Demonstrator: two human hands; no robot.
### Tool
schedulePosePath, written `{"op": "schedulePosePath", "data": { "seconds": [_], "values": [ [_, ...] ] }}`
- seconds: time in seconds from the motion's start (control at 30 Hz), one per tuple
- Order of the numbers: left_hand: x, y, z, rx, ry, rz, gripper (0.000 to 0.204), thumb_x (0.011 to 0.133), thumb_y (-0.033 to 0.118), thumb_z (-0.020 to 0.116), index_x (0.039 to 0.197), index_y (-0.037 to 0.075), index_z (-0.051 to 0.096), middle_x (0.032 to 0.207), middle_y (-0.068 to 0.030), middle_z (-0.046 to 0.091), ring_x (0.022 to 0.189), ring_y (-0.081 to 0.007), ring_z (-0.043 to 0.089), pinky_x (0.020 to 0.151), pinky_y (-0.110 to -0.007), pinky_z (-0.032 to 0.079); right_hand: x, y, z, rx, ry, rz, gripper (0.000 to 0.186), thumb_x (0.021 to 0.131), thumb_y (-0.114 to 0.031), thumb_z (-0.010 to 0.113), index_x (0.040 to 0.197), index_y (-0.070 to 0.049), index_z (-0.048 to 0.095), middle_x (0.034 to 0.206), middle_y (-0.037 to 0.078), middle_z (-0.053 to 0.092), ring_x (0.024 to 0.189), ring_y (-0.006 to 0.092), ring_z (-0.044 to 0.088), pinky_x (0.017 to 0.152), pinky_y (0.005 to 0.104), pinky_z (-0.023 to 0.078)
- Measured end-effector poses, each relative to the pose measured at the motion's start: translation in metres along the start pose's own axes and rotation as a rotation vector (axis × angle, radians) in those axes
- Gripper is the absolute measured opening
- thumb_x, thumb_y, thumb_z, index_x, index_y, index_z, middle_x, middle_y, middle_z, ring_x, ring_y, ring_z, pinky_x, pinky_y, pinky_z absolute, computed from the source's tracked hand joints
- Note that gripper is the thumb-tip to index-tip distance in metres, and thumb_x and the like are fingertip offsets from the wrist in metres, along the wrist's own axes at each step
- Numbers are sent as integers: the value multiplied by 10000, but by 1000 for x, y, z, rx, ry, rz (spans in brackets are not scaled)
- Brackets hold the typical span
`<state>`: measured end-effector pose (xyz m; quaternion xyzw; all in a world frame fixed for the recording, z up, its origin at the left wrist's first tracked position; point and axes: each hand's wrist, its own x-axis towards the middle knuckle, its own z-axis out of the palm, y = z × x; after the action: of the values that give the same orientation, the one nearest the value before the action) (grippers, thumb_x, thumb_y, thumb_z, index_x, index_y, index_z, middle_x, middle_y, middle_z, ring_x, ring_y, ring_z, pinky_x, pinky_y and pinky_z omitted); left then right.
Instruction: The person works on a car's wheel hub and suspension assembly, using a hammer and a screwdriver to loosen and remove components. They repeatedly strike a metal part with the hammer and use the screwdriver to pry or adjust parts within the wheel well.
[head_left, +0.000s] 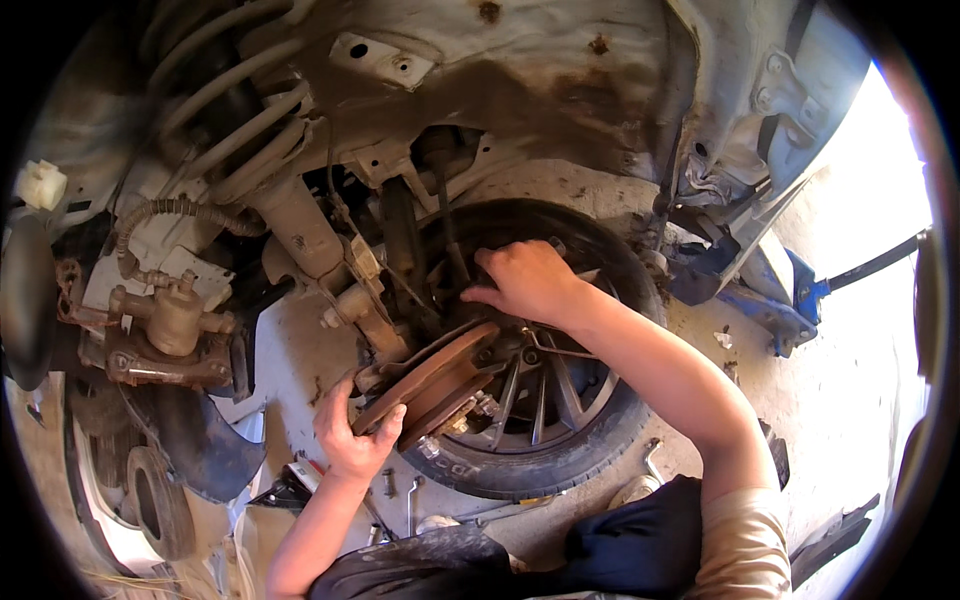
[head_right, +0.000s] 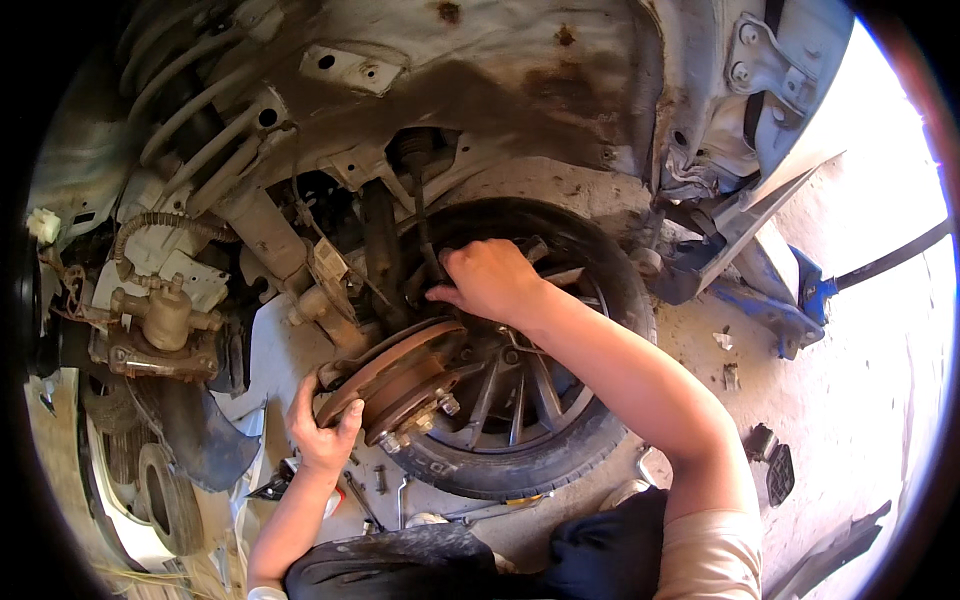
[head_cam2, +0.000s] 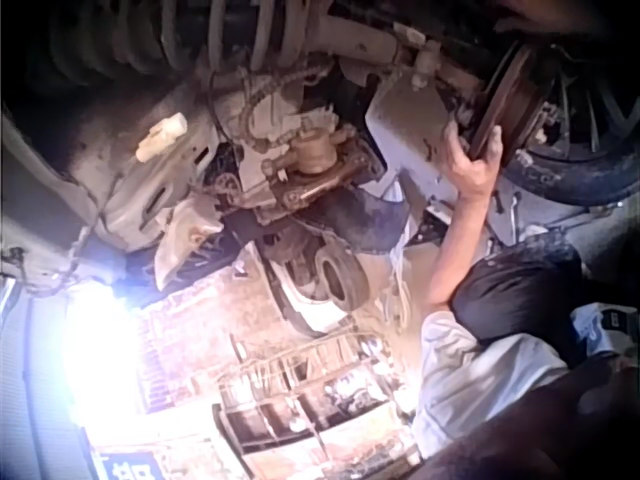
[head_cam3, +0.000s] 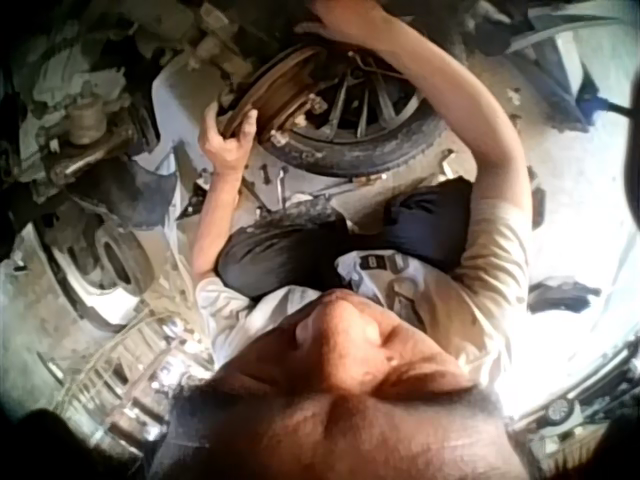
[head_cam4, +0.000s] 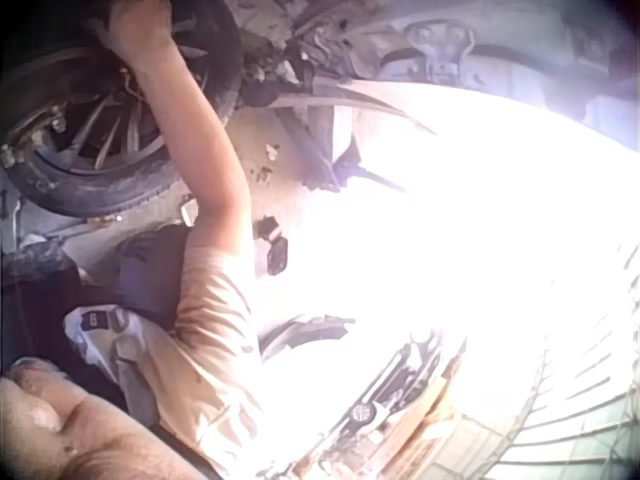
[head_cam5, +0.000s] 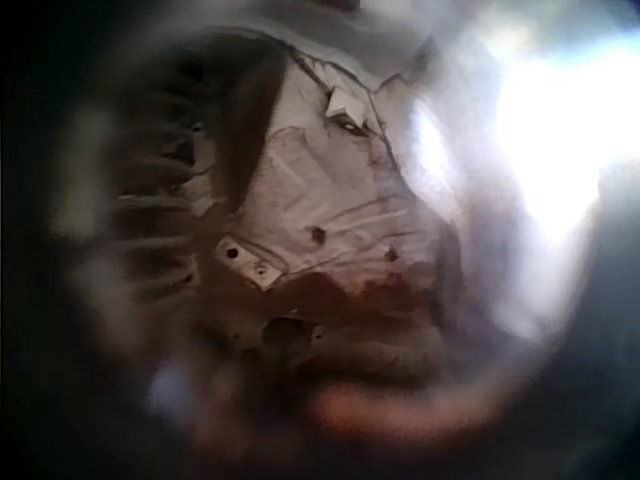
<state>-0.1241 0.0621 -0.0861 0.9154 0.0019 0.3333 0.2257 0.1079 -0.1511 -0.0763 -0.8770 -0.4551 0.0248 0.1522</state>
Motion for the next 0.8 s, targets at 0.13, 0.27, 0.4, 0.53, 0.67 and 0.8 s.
{"op": "schedulePosePath", "data": {
  "seconds": [0.13,0.27,0.4,0.53,0.67,0.8],
  "values": [
    [1,2,0,-8,-12,-4,637,789,435,801,1145,-57,607,986,-206,683,854,-388,683,764,-435,553,1,10,15,5,134,-178,340,834,-332,726,1021,-51,684,871,184,706,825,353,699,730,430,567],
    [0,1,1,7,-6,-6,642,787,441,801,1142,-59,609,986,-208,681,862,-393,679,771,-436,550,-7,10,7,32,207,-207,317,841,-329,720,943,-31,687,856,183,707,819,349,700,742,437,567],
    [-1,0,-2,23,-14,-7,646,784,443,803,1141,-59,609,986,-211,679,866,-397,678,770,-438,549,4,-2,-5,-63,-77,-38,260,829,-276,718,912,-31,701,924,187,708,850,341,701,757,431,564],
    [0,0,0,27,-16,-7,644,782,438,803,1142,-60,609,987,-212,679,869,-398,679,770,-440,550,1,17,16,-73,166,-235,314,842,-347,716,842,-33,708,825,179,706,813,349,703,737,441,566],
    [-1,0,0,14,-12,-8,645,782,432,803,1143,-64,605,981,-209,680,858,-398,680,762,-442,551,3,11,-12,-104,4,-159,220,837,-258,700,851,-38,710,813,168,703,807,351,704,724,444,568],
    [0,0,0,-13,-9,0,644,782,426,804,1142,-68,602,969,-204,683,839,-392,684,750,-439,555,19,2,-7,-142,-144,-183,256,839,-256,689,1000,-58,668,882,153,689,837,361,688,730,447,560]
  ]
}}
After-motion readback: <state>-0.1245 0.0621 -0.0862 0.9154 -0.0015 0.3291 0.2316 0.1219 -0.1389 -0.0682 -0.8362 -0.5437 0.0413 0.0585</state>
